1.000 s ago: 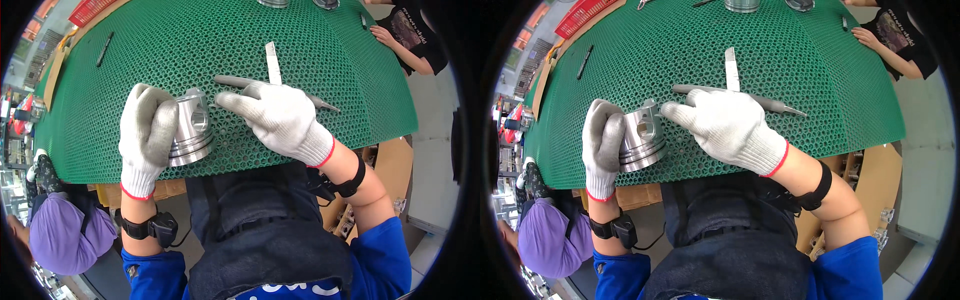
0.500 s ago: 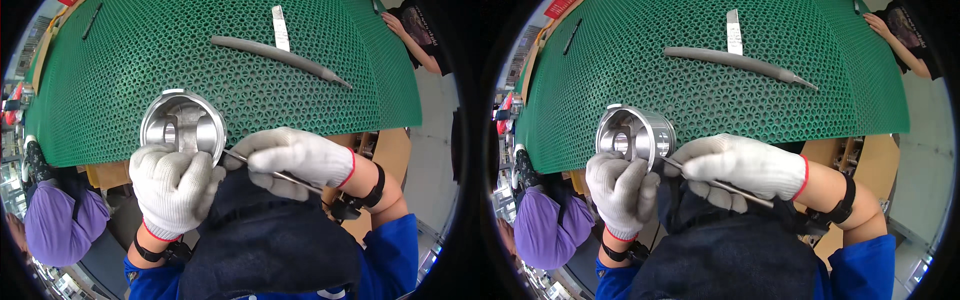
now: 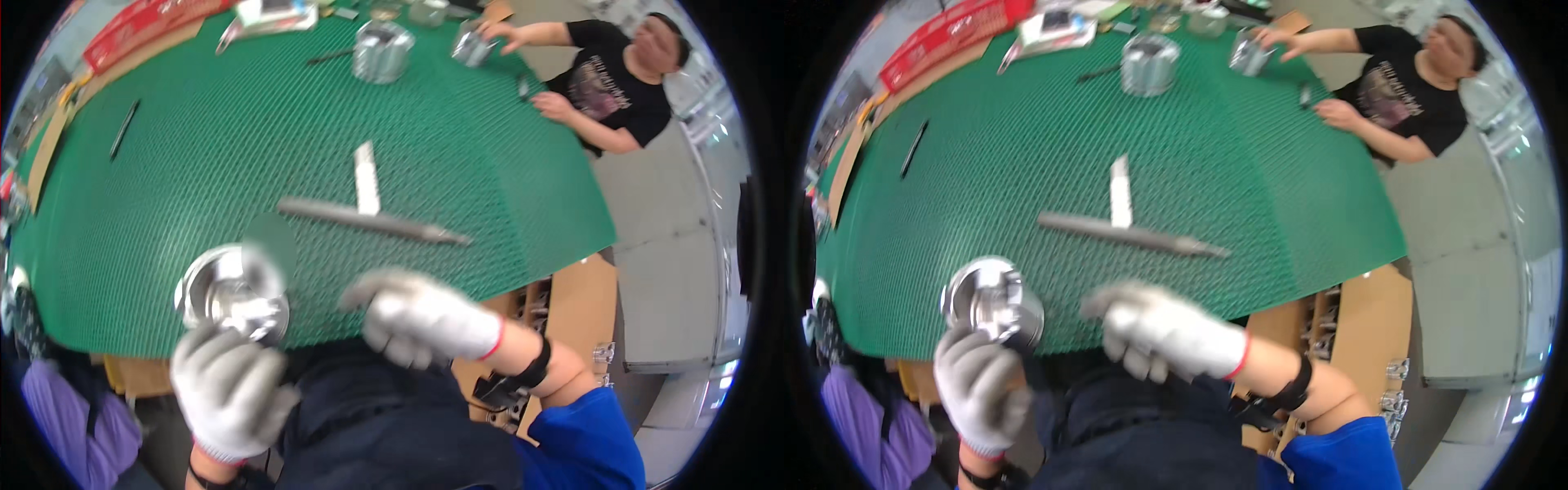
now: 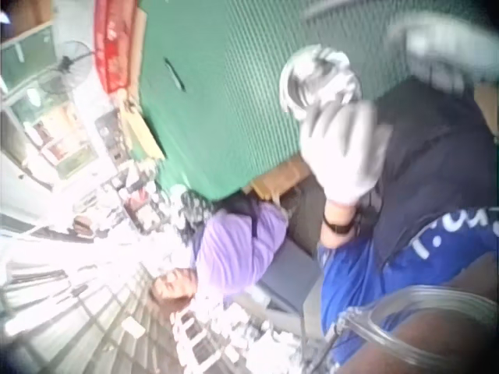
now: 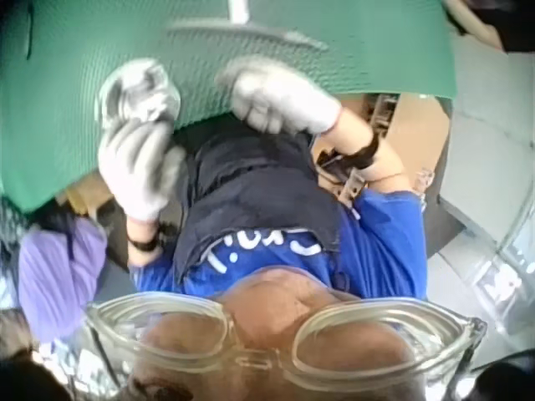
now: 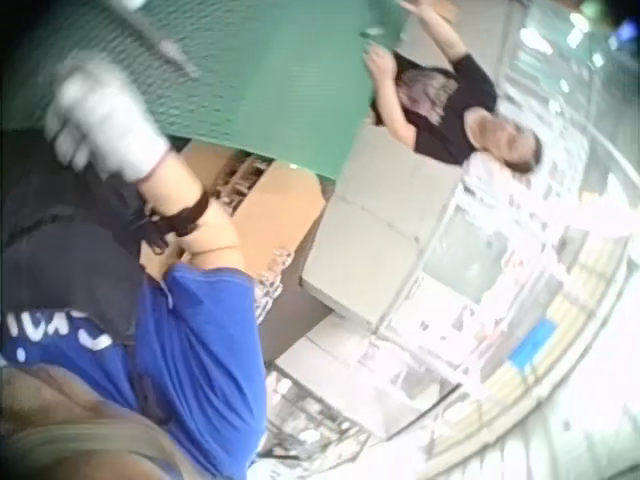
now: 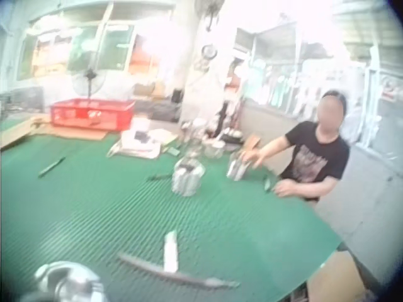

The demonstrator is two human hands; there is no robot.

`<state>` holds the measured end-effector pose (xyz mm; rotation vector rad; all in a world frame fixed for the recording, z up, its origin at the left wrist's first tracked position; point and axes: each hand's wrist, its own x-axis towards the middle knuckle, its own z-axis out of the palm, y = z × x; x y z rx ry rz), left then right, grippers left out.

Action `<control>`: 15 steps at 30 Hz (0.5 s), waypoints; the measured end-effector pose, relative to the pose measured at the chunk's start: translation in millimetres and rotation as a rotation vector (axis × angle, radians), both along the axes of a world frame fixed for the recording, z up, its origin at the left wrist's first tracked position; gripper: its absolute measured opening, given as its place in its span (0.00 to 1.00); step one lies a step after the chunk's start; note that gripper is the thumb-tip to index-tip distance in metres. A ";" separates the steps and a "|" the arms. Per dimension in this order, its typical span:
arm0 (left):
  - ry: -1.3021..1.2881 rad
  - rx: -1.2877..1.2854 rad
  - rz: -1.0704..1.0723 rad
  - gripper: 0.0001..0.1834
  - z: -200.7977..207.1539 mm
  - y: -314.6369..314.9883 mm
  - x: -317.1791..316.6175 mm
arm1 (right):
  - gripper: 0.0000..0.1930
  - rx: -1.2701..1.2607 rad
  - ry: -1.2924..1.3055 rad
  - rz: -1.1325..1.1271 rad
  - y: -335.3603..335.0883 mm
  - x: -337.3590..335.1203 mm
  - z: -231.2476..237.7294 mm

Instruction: Cleaning and deburring metal engine pistons using a small metal pick and a file, then stacking them for transport.

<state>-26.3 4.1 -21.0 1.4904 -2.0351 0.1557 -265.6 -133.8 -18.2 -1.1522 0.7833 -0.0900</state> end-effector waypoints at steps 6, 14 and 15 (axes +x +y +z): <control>-0.004 0.064 -0.098 0.19 -18.1 -12.4 39.8 | 0.25 -0.051 -0.302 -0.249 -22.8 -5.8 -0.8; 0.210 -0.145 -0.056 0.08 -18.5 -96.1 20.8 | 0.12 -1.852 0.089 0.216 -53.9 37.4 -23.0; 0.204 -0.142 -0.050 0.08 -18.1 -94.5 22.3 | 0.12 -1.849 0.079 0.215 -53.8 41.7 -23.7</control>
